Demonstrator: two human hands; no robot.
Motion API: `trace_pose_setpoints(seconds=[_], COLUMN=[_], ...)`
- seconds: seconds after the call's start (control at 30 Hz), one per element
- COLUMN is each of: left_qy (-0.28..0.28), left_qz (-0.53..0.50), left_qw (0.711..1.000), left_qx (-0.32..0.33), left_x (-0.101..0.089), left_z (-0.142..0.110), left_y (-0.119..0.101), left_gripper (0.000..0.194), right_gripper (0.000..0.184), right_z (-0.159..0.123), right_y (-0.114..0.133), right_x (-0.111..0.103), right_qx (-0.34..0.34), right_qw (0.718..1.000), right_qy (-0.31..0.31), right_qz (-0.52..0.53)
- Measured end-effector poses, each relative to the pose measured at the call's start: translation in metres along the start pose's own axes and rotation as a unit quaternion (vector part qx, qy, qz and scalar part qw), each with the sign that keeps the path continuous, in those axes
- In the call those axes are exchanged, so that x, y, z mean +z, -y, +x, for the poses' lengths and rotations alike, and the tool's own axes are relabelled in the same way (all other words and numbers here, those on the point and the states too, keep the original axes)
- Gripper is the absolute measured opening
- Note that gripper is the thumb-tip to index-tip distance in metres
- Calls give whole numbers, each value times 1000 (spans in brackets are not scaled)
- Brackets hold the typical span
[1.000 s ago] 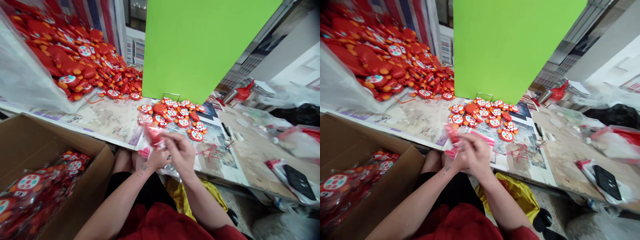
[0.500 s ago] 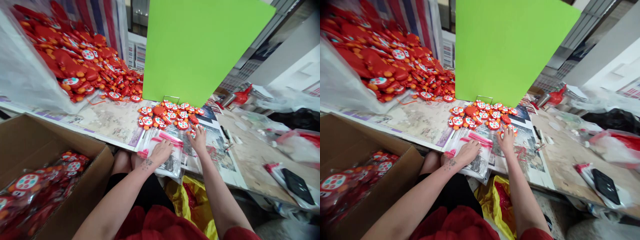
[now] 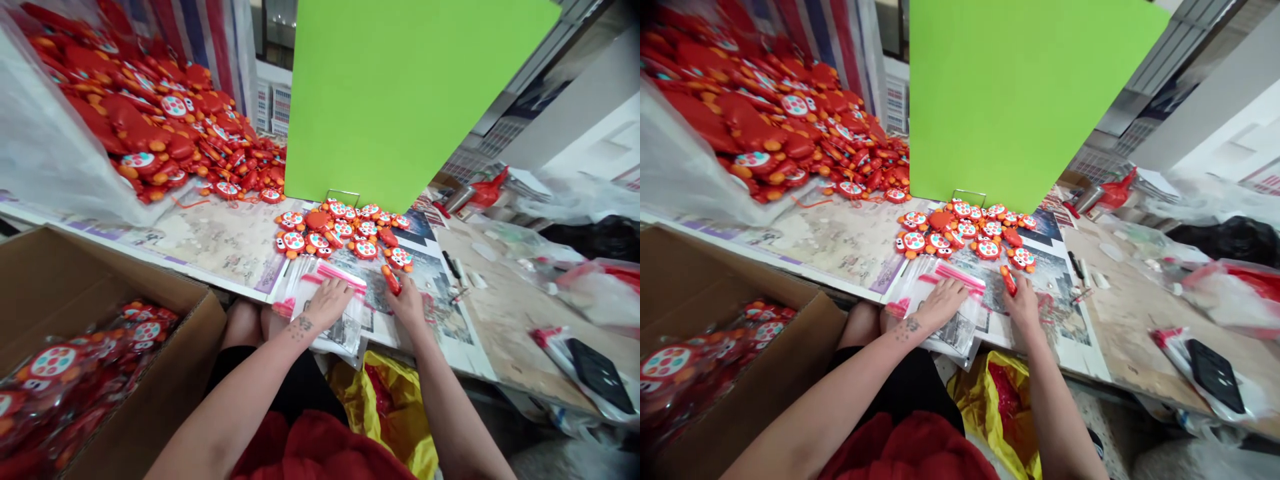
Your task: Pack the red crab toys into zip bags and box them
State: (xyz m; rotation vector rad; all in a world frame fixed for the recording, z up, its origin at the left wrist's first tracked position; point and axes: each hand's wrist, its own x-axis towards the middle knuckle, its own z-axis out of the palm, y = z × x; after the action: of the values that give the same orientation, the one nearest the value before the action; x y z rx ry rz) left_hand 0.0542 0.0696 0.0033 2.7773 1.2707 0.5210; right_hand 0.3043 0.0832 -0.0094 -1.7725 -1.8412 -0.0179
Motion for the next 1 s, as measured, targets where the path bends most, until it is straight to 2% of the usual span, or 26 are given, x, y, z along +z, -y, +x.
trace_pose_setpoints(seconds=[0.13, 0.3, 0.37, 0.5, 0.63, 0.77, 0.87, 1.0], left_qy=[-13, 17, 23, 30, -3, -29, -37, -53], left_qz=[8, -45, -48, -35, -25, -64, -104, -143], left_qw=[999, 999, 997, 996, 999, 997, 994, 988], left_qx=[47, -24, -52, -72, -33, 10, 3, -20], left_x=[-1, -1, 0, 4, 6, 9, 12, 14], left_z=[-2, 0, 3, 8, 4, -3, -3, 1], left_y=[-3, 8, 11, 10, 9, 14, 18, 18], left_gripper=[22, 24, 27, 22, 18, 18, 18, 34], right_gripper=[54, 50, 49, 50, 49, 48, 48, 44], right_z=[-15, -21, -22, -29, -37, -41, -42, -46], right_y=[-2, 5, 10, 21, 34, 39, 35, 31], right_x=[1, 3, 1, -7, -16, -29, -40, -50], right_qx=[-4, -12, 13, 65, 37, 29, 39, 45], right_qw=[999, 997, 991, 967, 959, 957, 949, 919], right_qy=[-14, -5, -18, -26, -3, 4, 29, 121], right_qz=[49, 80, 135, 244, 281, 289, 312, 372])
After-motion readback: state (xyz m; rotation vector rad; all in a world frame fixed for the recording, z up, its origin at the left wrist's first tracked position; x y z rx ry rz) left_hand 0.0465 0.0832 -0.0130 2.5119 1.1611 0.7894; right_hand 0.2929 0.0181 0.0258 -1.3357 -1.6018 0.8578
